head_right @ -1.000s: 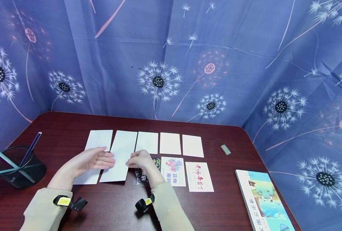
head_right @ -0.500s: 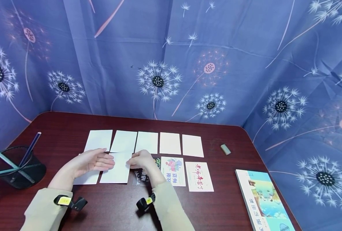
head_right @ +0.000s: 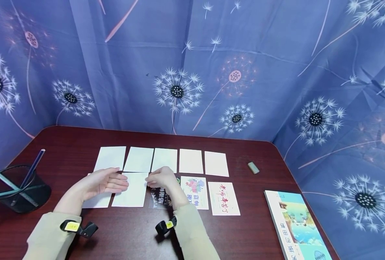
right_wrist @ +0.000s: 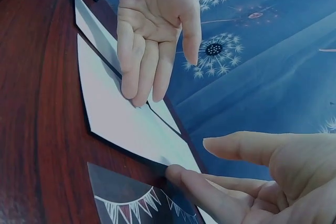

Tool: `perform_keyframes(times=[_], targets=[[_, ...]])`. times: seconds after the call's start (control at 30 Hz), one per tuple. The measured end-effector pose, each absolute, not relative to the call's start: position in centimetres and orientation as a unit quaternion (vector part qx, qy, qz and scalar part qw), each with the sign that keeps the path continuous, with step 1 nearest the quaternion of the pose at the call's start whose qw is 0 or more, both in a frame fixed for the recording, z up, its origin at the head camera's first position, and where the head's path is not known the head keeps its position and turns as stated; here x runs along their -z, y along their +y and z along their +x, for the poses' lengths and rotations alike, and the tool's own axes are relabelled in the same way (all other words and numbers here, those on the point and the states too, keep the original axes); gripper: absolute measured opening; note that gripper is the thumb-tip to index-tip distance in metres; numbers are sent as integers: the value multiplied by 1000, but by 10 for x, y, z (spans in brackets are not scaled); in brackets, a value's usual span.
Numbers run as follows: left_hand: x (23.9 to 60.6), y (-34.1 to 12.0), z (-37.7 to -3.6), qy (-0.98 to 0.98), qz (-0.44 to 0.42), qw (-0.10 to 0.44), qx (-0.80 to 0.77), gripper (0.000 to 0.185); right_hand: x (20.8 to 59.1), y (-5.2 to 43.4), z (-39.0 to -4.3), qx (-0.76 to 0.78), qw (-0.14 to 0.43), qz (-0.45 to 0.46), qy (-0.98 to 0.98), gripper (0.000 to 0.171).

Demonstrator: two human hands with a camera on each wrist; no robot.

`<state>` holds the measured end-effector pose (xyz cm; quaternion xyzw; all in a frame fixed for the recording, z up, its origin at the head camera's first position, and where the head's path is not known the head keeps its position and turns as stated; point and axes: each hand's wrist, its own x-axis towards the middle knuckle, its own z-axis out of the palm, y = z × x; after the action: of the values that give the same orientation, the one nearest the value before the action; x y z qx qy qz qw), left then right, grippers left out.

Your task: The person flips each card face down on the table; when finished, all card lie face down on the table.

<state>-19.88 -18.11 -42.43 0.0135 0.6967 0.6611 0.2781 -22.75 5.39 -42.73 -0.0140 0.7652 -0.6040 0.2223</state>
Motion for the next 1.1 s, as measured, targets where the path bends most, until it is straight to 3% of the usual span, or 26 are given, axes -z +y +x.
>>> perform_keyframes(times=[0.5, 0.87, 1.1], targets=[[431, -169, -205, 678, 27, 278, -680, 60, 424, 67, -229, 596, 212, -34, 774, 31], [435, -125, -207, 663, 32, 275, -696, 58, 416, 113, -227, 566, 187, -13, 803, 32], [426, -108, -213, 673, 15, 244, -699, 55, 419, 140, -223, 533, 177, 29, 827, 34]])
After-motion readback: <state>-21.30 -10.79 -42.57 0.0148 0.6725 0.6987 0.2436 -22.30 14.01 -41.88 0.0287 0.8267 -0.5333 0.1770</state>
